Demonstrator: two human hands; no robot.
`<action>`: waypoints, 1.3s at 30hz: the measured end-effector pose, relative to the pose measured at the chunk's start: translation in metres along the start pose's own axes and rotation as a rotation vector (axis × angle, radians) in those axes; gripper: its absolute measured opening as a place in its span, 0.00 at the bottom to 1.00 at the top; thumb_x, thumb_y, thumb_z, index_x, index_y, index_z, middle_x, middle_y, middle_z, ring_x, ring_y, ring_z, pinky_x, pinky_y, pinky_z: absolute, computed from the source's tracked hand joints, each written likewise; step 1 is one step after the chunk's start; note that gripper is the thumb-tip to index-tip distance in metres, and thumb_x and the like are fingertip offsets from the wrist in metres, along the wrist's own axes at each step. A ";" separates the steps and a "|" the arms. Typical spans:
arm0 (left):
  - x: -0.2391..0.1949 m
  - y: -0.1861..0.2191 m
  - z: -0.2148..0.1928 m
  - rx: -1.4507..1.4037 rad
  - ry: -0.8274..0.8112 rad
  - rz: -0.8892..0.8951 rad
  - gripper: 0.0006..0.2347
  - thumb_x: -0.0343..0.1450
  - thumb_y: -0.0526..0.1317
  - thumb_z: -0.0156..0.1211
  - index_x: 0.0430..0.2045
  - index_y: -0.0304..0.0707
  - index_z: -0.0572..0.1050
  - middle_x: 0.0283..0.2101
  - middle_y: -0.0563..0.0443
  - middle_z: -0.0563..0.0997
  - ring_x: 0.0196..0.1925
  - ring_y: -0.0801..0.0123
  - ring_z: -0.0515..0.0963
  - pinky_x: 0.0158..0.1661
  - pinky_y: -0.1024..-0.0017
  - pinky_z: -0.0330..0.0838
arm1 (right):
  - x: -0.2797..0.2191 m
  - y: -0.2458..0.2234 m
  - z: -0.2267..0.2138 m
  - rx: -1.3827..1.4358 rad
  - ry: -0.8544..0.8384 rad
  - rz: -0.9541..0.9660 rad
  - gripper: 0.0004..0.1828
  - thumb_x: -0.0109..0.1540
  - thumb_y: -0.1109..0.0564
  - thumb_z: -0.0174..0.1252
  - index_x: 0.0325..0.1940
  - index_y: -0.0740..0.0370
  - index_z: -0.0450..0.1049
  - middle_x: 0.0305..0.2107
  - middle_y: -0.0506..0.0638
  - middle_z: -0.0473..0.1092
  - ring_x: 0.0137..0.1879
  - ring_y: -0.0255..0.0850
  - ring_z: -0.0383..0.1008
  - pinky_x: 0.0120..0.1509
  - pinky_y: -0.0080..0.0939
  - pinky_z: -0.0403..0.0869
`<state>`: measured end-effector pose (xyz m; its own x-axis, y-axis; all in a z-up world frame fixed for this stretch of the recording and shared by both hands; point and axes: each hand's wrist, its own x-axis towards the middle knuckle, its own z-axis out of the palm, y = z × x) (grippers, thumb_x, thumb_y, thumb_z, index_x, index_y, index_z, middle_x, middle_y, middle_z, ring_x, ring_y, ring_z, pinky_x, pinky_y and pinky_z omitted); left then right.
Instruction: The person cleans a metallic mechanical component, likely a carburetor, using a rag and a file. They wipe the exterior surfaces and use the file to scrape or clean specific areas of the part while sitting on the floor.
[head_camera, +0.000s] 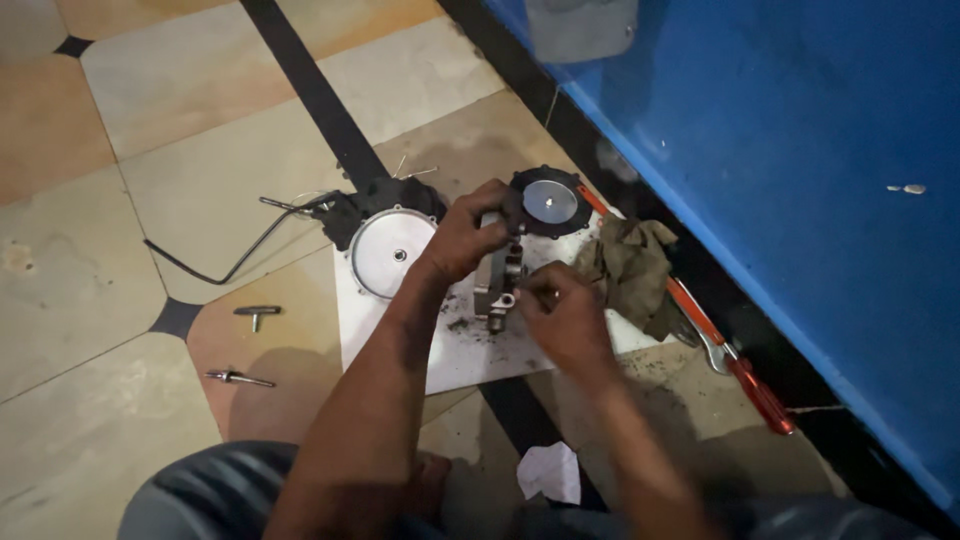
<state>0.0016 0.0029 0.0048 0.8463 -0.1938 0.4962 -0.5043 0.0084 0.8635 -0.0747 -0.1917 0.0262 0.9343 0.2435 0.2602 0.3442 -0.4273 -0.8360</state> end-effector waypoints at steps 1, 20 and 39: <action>-0.002 0.001 0.001 0.001 -0.003 -0.018 0.09 0.63 0.38 0.58 0.29 0.30 0.74 0.40 0.47 0.74 0.47 0.63 0.75 0.52 0.69 0.69 | 0.012 0.003 -0.013 -0.015 -0.133 0.122 0.06 0.59 0.62 0.66 0.37 0.66 0.76 0.30 0.52 0.75 0.35 0.39 0.77 0.40 0.40 0.75; 0.002 0.003 0.012 -0.090 -0.007 -0.064 0.07 0.63 0.37 0.58 0.27 0.31 0.74 0.40 0.48 0.74 0.46 0.64 0.75 0.50 0.70 0.71 | 0.010 0.009 -0.018 0.104 -0.176 -0.011 0.06 0.59 0.65 0.63 0.35 0.66 0.71 0.34 0.54 0.73 0.41 0.42 0.78 0.44 0.43 0.78; -0.010 0.058 0.001 0.150 -0.001 -0.310 0.31 0.64 0.33 0.61 0.66 0.43 0.61 0.66 0.40 0.68 0.67 0.55 0.69 0.63 0.63 0.63 | 0.002 0.059 -0.082 -0.455 -0.171 0.372 0.14 0.59 0.52 0.63 0.47 0.55 0.83 0.46 0.57 0.80 0.52 0.48 0.80 0.59 0.46 0.75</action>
<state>-0.0363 0.0048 0.0494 0.9632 -0.1654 0.2118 -0.2425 -0.1954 0.9503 -0.0450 -0.2880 0.0176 0.9844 0.1265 -0.1226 0.0375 -0.8305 -0.5557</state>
